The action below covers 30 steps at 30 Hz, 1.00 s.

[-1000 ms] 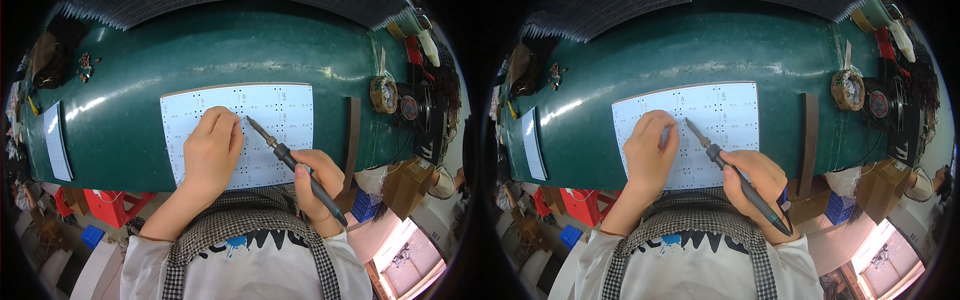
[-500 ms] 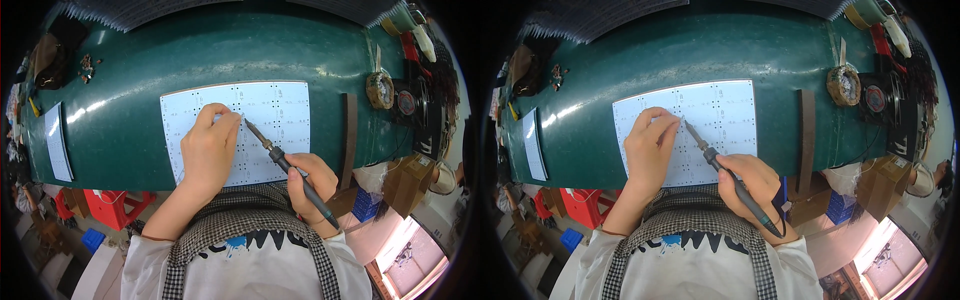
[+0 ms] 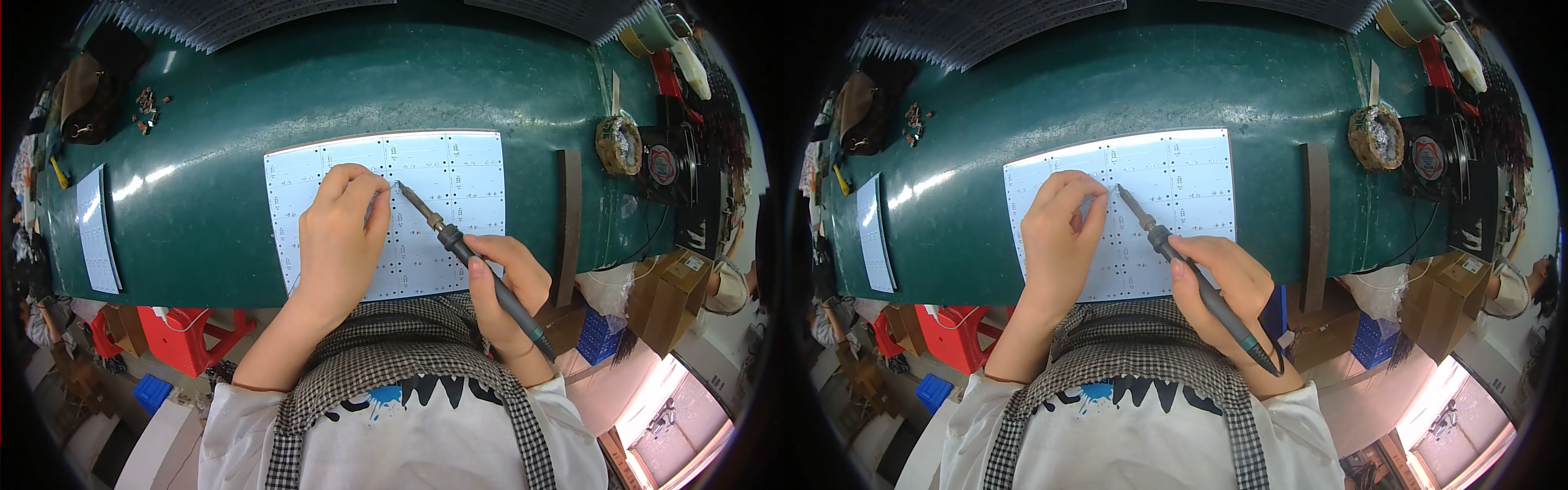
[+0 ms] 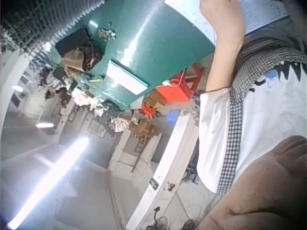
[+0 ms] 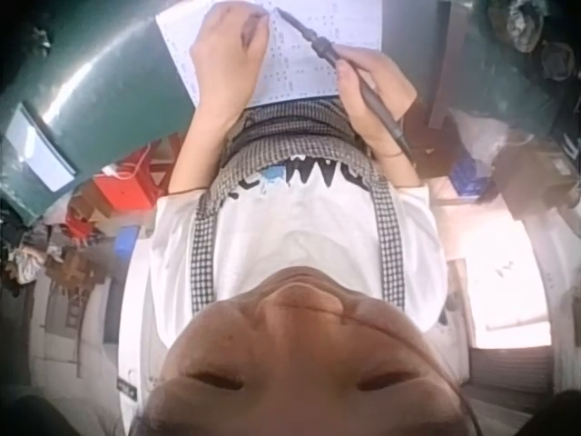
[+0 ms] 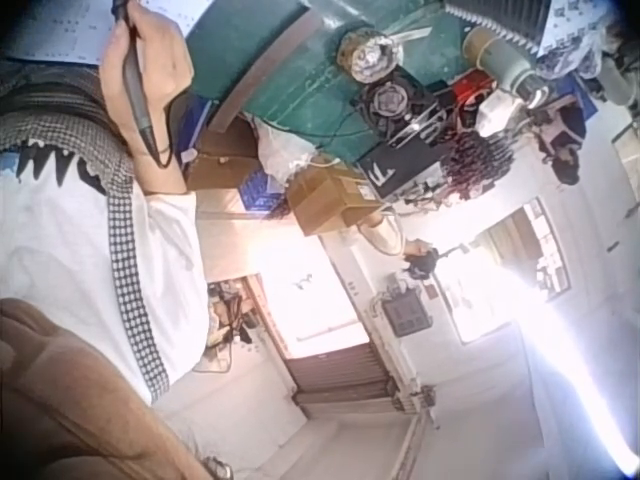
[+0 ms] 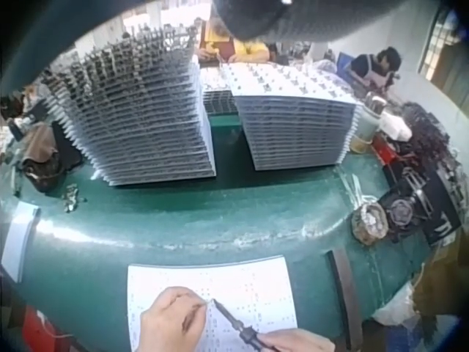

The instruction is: The person solders points on circuit board panels using a soldering iron, turns over and removes a completed board, then positions a metal bar across a new panel and solders its connections.

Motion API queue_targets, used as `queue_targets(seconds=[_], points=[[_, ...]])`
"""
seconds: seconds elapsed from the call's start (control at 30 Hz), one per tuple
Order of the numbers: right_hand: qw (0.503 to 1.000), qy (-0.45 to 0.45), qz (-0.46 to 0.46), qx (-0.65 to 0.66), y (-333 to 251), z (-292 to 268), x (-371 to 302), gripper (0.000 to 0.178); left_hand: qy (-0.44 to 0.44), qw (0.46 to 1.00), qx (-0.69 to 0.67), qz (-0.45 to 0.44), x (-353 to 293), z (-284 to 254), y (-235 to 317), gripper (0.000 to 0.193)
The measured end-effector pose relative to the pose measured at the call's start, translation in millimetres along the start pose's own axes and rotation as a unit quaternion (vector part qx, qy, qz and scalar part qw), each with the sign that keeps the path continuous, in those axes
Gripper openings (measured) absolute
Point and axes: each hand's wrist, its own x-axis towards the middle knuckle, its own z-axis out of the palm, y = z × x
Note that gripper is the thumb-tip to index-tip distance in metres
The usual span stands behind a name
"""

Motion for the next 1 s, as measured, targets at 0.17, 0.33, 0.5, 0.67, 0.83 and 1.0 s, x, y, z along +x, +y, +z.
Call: queue_targets(seconds=[0.17,0.33,0.5,0.67,0.83,1.0], points=[[1.0,-0.004,-0.008,0.005,-0.2,-1.3,-5.9,0.018,-0.027,0.999,0.021,-0.006,1.5,-4.0,3.0,0.007],[1.0,-0.003,0.001,0.001,-2.6,-4.6,-8.0,0.017,-0.039,0.999,0.008,-0.014,0.0,-7.4,3.5,0.008],[1.0,-0.004,0.024,-0.01,-4.4,-8.1,-7.9,0.017,-0.038,0.999,-0.009,-0.01,-4.1,-7.1,3.0,0.011],[1.0,-0.005,0.009,0.014,0.6,-2.7,-6.9,0.017,-0.01,1.0,-0.02,0.005,-4.3,-1.4,0.3,0.011],[0.999,-0.011,0.026,0.017,-1.0,-6.0,-7.3,0.017,-0.016,1.0,-0.006,0.009,-4.5,-1.8,-1.7,0.01],[0.998,-0.006,0.057,0.025,-1.2,-6.3,-5.7,0.017,-0.016,1.0,0.001,0.008,-2.8,-7.4,0.3,0.009]])
